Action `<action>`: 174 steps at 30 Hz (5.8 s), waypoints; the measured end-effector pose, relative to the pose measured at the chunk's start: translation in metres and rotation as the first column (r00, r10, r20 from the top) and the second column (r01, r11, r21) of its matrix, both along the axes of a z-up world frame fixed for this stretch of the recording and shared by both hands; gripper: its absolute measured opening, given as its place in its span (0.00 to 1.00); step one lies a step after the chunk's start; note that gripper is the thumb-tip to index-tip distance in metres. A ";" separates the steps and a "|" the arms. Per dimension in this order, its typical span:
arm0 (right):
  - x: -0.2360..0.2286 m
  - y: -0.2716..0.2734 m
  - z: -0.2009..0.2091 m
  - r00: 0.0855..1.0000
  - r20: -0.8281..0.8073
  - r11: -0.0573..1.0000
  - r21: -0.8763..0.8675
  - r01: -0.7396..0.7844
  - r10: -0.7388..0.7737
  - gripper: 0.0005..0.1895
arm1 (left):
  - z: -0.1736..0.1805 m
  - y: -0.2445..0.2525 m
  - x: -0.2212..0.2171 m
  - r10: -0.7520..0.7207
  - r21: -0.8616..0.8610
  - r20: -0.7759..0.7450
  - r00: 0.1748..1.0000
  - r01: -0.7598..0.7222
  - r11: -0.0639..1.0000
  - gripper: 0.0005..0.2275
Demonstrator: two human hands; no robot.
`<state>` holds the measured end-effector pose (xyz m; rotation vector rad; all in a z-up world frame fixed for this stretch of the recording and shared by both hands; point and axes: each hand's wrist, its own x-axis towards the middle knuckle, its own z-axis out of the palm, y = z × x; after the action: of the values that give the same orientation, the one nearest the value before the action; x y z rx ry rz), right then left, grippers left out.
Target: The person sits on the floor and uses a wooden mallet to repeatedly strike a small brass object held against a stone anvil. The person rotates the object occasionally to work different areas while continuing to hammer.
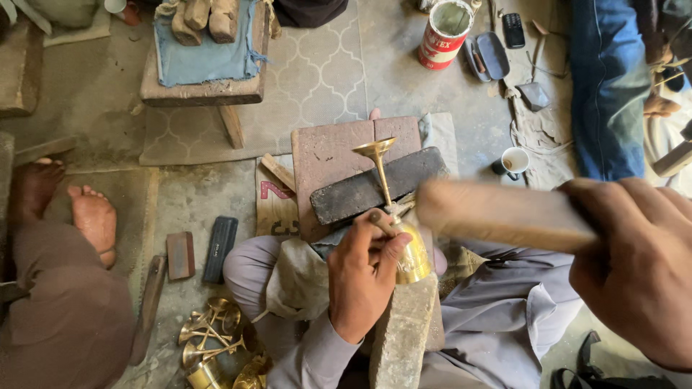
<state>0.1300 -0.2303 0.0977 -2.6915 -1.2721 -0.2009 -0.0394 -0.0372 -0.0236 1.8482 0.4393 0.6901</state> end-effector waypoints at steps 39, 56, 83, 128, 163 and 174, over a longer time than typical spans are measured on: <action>0.064 -0.015 -0.055 0.938 -0.331 0.993 0.006 0.116 -0.108 0.28 | 0.032 0.013 0.052 -0.271 0.179 -0.474 0.838 0.393 0.902 0.17; -0.053 -0.097 -0.180 0.715 -0.491 0.837 -0.054 0.545 -0.498 0.31 | 0.030 0.022 0.098 -0.592 0.071 -0.654 0.472 0.817 0.572 0.14; 0.000 -0.052 -0.138 0.866 -0.431 0.904 0.213 0.371 -0.254 0.26 | 0.028 0.029 0.078 -0.550 0.116 -0.567 0.613 0.720 0.684 0.14; 0.030 0.003 -0.011 0.989 -0.116 0.988 0.134 -0.077 0.093 0.29 | 0.008 0.011 0.009 0.046 -0.066 -0.078 0.996 -0.051 0.996 0.09; 0.010 0.102 0.057 0.806 0.431 0.866 -0.464 -0.188 0.406 0.16 | 0.009 0.005 0.009 0.043 -0.217 -0.044 0.998 -0.052 0.975 0.10; 0.022 0.087 0.045 0.895 0.295 0.887 -0.419 -0.194 0.335 0.21 | 0.005 0.004 0.010 -0.001 -0.178 0.021 1.000 0.005 0.984 0.10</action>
<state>0.1516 -0.1438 0.1428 -2.8275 -1.9655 -0.4779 -0.0292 -0.0328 -0.0188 1.6713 0.4697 0.6463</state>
